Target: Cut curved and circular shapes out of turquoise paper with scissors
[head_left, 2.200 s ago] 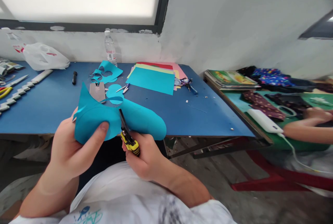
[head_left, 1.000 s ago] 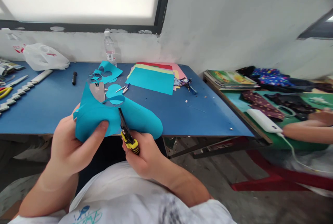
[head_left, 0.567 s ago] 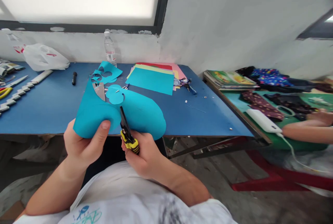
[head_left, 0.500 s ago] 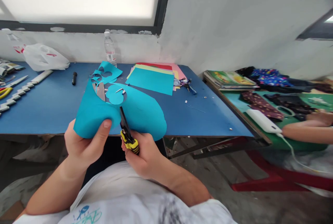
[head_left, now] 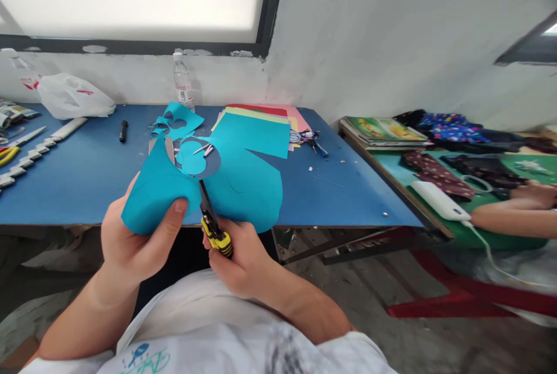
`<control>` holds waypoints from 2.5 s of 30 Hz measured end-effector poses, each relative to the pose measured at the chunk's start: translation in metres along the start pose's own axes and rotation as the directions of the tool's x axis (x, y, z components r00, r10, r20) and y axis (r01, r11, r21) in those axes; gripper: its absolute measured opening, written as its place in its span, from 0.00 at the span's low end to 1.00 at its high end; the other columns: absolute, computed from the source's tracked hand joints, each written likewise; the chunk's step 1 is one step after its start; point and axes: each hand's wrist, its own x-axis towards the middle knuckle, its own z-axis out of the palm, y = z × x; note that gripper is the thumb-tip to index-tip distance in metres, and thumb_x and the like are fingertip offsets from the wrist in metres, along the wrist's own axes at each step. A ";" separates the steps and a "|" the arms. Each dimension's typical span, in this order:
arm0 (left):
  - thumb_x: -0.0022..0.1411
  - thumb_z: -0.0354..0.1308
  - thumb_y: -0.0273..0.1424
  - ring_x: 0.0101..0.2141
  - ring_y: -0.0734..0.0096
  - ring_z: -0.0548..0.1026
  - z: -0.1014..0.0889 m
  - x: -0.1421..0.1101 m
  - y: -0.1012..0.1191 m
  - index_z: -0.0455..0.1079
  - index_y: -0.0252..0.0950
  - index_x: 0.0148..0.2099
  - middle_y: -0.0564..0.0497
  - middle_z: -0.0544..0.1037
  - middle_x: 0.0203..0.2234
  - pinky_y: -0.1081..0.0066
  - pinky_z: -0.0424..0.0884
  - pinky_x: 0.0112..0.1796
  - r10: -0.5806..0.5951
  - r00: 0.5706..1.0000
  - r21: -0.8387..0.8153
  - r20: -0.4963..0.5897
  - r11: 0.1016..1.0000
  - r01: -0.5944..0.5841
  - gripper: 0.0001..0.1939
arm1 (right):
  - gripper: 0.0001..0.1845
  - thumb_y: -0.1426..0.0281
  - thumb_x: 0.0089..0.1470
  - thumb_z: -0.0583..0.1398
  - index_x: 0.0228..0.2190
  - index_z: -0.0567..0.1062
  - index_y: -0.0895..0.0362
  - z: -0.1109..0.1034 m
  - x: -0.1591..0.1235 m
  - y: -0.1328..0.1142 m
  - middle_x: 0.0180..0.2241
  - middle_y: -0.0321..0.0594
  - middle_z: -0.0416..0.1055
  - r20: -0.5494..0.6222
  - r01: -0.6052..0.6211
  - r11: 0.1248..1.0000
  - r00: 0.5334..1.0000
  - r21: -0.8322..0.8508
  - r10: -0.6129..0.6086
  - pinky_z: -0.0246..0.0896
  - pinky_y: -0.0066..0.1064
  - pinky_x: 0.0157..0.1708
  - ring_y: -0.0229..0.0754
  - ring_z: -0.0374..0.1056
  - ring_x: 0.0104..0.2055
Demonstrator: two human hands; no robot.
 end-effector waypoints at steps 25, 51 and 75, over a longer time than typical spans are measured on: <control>0.68 0.80 0.29 0.26 0.67 0.73 0.004 -0.005 0.009 0.75 0.43 0.30 0.56 0.77 0.27 0.59 0.75 0.31 0.002 1.000 -0.034 -0.014 0.999 -0.003 0.18 | 0.12 0.66 0.50 0.66 0.38 0.77 0.45 -0.003 0.001 -0.011 0.34 0.38 0.83 0.065 -0.084 0.987 0.995 0.138 0.075 0.68 0.45 0.35 0.55 0.78 0.33; 0.79 0.76 0.36 0.32 0.62 0.87 0.010 -0.019 0.013 0.80 0.41 0.35 0.56 0.88 0.35 0.55 0.88 0.38 -0.054 0.993 0.058 -0.102 0.996 0.060 0.17 | 0.10 0.65 0.50 0.66 0.37 0.76 0.45 0.000 0.002 -0.009 0.33 0.38 0.83 0.031 -0.046 0.992 0.999 0.120 0.043 0.69 0.42 0.34 0.53 0.78 0.32; 0.72 0.74 0.26 0.29 0.71 0.75 0.007 -0.004 0.009 0.78 0.43 0.32 0.57 0.80 0.31 0.64 0.71 0.33 0.083 0.995 -0.038 -0.051 0.996 -0.085 0.14 | 0.07 0.67 0.55 0.65 0.37 0.74 0.46 0.004 0.000 0.000 0.30 0.33 0.78 0.009 0.019 0.997 1.000 0.072 -0.019 0.62 0.38 0.29 0.47 0.73 0.27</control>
